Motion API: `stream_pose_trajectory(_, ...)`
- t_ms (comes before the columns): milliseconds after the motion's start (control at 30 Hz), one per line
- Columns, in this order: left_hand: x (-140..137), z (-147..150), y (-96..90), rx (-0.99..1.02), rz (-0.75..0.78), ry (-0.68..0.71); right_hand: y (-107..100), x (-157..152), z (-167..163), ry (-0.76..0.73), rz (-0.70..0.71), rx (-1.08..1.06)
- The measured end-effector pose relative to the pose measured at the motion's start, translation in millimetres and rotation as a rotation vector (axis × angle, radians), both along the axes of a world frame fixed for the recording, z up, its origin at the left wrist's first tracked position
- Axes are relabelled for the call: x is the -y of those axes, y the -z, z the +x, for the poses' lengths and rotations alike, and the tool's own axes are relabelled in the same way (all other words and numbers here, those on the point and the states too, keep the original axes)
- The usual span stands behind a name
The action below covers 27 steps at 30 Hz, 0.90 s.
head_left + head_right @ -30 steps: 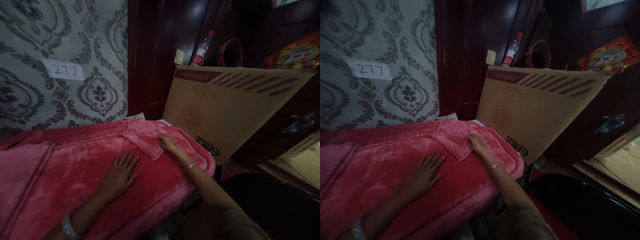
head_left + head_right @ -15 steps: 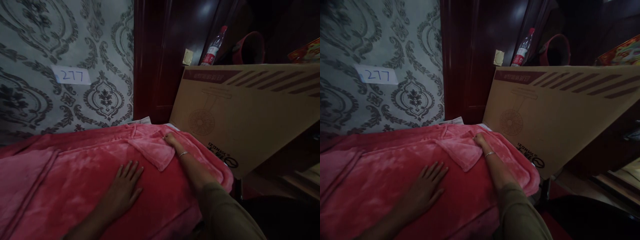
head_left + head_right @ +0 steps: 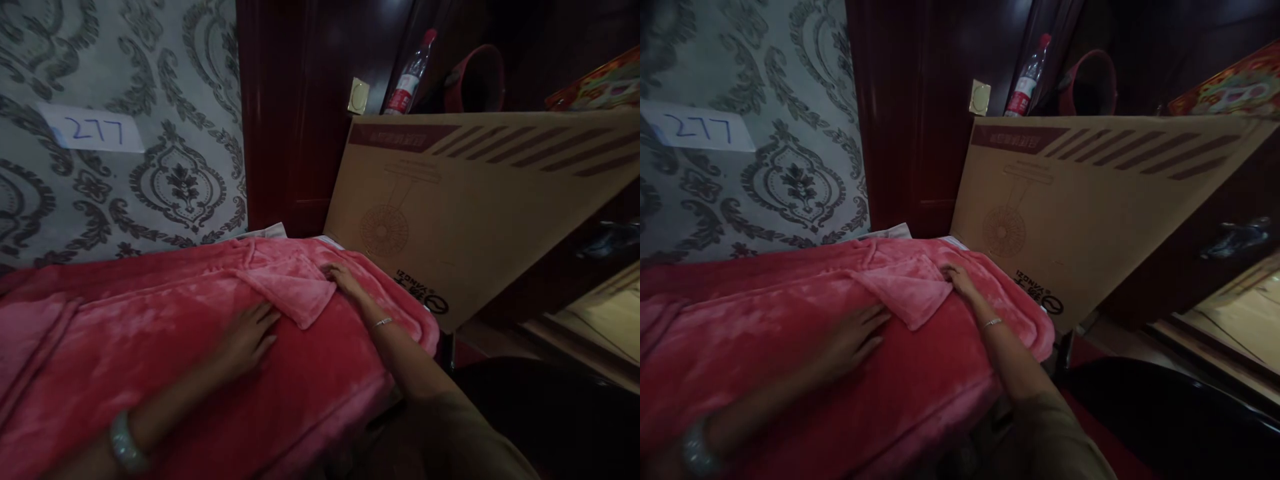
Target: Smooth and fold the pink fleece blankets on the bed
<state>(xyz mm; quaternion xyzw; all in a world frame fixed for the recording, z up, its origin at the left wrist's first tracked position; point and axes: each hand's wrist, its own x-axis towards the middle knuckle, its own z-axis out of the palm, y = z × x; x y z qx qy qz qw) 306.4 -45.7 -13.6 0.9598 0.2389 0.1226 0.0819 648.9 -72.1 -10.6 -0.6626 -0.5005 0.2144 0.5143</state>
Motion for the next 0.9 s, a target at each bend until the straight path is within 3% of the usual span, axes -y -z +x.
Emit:
stream_pose_trajectory(100, -19, 14, -10.8, 0.07, 0.0, -0.062, 2, 39, 2, -0.086, 0.029, -0.019)
stream_pose_trajectory(200, -40, 25, -20.8, 0.126, 0.06, -0.118, 2, 58, -1, -0.133, 0.046, -0.036)
stream_pose_trajectory(367, -66, 43, -41.2, 0.118, 0.162, -0.239, -3, 52, -11, 0.006, -0.018, -0.171)
stream_pose_trajectory(567, -109, 88, -63.0, 0.061, -0.046, -0.411, -5, 52, -14, 0.04, -0.031, -0.369)
stream_pose_trajectory(700, -138, 114, -56.6, 0.02, -0.125, -0.453, -5, 70, -20, -0.021, -0.052, -0.498)
stream_pose_trajectory(900, -165, 127, -38.1, -0.019, -0.237, -0.416, -6, 125, -26, -0.03, -0.085, -0.557)
